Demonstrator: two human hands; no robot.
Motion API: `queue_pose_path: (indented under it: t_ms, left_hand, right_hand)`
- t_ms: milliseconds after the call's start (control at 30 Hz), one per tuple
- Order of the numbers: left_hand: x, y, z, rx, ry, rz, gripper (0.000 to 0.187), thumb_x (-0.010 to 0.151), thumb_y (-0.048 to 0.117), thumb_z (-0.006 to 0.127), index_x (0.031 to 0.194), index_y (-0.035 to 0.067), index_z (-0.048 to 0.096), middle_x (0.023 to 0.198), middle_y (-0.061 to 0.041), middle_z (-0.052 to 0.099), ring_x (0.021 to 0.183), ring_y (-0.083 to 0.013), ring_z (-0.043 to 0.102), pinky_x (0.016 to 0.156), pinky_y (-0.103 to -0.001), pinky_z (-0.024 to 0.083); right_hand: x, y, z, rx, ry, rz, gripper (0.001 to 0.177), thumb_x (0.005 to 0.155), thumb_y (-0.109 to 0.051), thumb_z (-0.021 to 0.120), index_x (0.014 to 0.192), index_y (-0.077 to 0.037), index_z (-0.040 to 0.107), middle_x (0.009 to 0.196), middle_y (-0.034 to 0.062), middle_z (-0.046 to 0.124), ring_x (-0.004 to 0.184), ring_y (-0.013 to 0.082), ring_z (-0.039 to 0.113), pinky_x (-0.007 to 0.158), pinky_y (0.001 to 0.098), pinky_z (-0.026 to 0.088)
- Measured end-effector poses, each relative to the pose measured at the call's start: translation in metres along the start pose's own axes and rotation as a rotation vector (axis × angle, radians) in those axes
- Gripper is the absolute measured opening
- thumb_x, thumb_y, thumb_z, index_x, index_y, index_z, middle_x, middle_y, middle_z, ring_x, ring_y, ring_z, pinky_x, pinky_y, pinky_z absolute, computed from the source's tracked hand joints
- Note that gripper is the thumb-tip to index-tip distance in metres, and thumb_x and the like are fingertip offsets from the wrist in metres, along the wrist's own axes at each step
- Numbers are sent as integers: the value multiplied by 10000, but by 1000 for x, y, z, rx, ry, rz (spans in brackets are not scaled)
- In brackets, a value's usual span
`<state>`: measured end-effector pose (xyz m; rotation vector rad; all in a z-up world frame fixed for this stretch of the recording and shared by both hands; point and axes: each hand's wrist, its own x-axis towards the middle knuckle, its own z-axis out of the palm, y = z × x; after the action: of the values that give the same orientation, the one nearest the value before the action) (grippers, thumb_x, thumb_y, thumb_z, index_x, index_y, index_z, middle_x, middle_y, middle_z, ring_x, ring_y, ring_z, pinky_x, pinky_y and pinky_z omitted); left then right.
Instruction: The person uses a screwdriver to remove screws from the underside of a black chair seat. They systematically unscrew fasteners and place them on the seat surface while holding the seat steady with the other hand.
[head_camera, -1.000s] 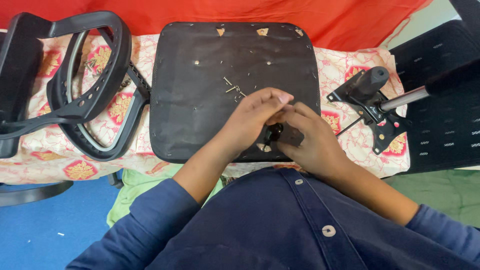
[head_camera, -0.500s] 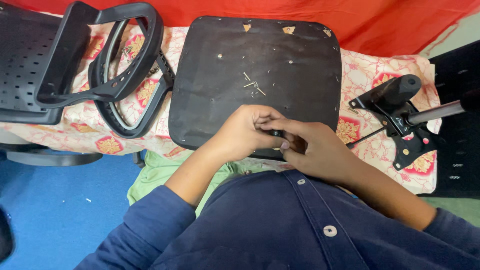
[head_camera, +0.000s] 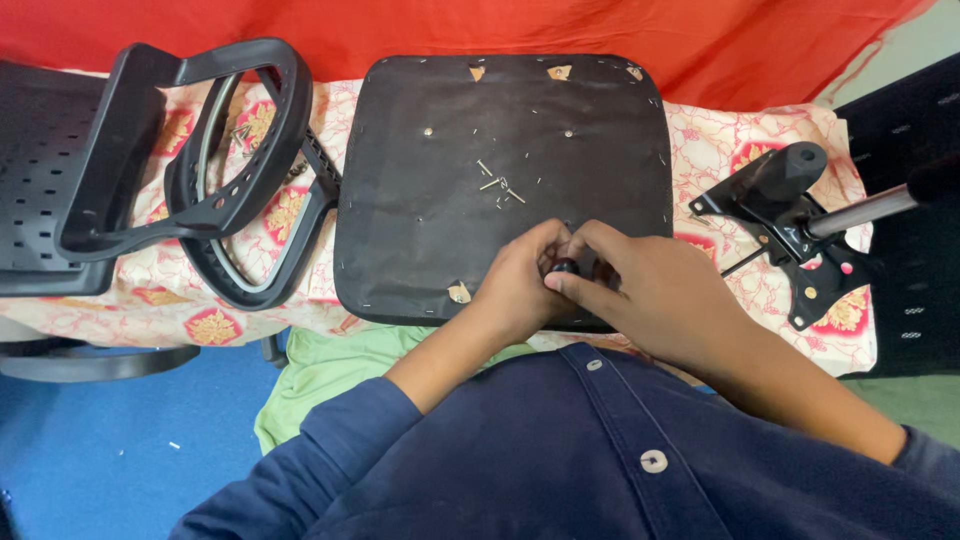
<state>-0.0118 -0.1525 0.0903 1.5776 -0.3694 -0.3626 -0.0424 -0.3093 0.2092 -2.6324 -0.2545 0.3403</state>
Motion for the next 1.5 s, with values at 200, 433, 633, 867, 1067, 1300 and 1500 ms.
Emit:
queue_pose_path:
  t_ms: [200, 433, 633, 867, 1067, 1300, 1500]
  left_hand:
    - [-11, -21, -54, 313, -67, -52, 504, 623, 252, 933, 1021, 91, 668, 1042, -69, 658, 1044, -207, 607, 839, -362, 521]
    - [-25, -74, -159, 893, 267, 0, 507, 749, 450, 884, 1073, 103, 708, 1463, -249, 475, 1356, -442, 440, 1081, -506, 412]
    - [-36, -107, -227, 991, 223, 47, 670, 934, 467, 752, 1462, 105, 555, 1618, -297, 294, 1480, -480, 294, 1178, -532, 313]
    - [-41, -125, -231, 910, 239, 70, 557, 989, 350, 681, 1485, 139, 540, 1662, -245, 257, 1521, -462, 264, 1213, -520, 306]
    - [-42, -126, -233, 882, 230, 85, 521, 1005, 303, 655, 1487, 143, 539, 1664, -248, 256, 1523, -466, 260, 1222, -529, 295]
    - [-42, -121, -230, 881, 236, 71, 516, 998, 308, 647, 1477, 150, 537, 1659, -246, 260, 1518, -468, 255, 1204, -527, 302]
    - [-43, -119, -228, 878, 267, 52, 505, 997, 317, 647, 1468, 163, 548, 1660, -218, 278, 1514, -447, 282, 1196, -510, 325]
  right_hand:
    - [0, -18, 11, -62, 66, 202, 308, 881, -395, 631, 1076, -156, 630, 696, 140, 713, 684, 370, 707, 635, 495, 534]
    - [4, -34, 28, -55, 145, 362, 303, 929, -347, 597, 1103, -100, 605, 644, 184, 664, 657, 410, 670, 621, 512, 492]
    - [5, -40, 39, -180, 202, 533, 372, 1017, -461, 627, 1067, -93, 651, 624, 183, 634, 659, 389, 664, 631, 489, 484]
    - [5, -45, 38, -209, 63, 676, 477, 932, -375, 717, 1256, -70, 546, 706, 174, 638, 641, 358, 676, 606, 449, 506]
    - [5, -60, 35, -308, -89, 712, 473, 885, -484, 696, 1142, -96, 613, 750, 156, 717, 742, 358, 710, 693, 457, 522]
    - [8, -58, 36, -304, -16, 629, 422, 969, -500, 608, 1170, -129, 613, 738, 158, 716, 767, 375, 715, 701, 482, 525]
    - [12, -56, 32, -363, 21, 542, 437, 883, -460, 674, 1192, -155, 618, 764, 141, 718, 792, 352, 721, 706, 475, 534]
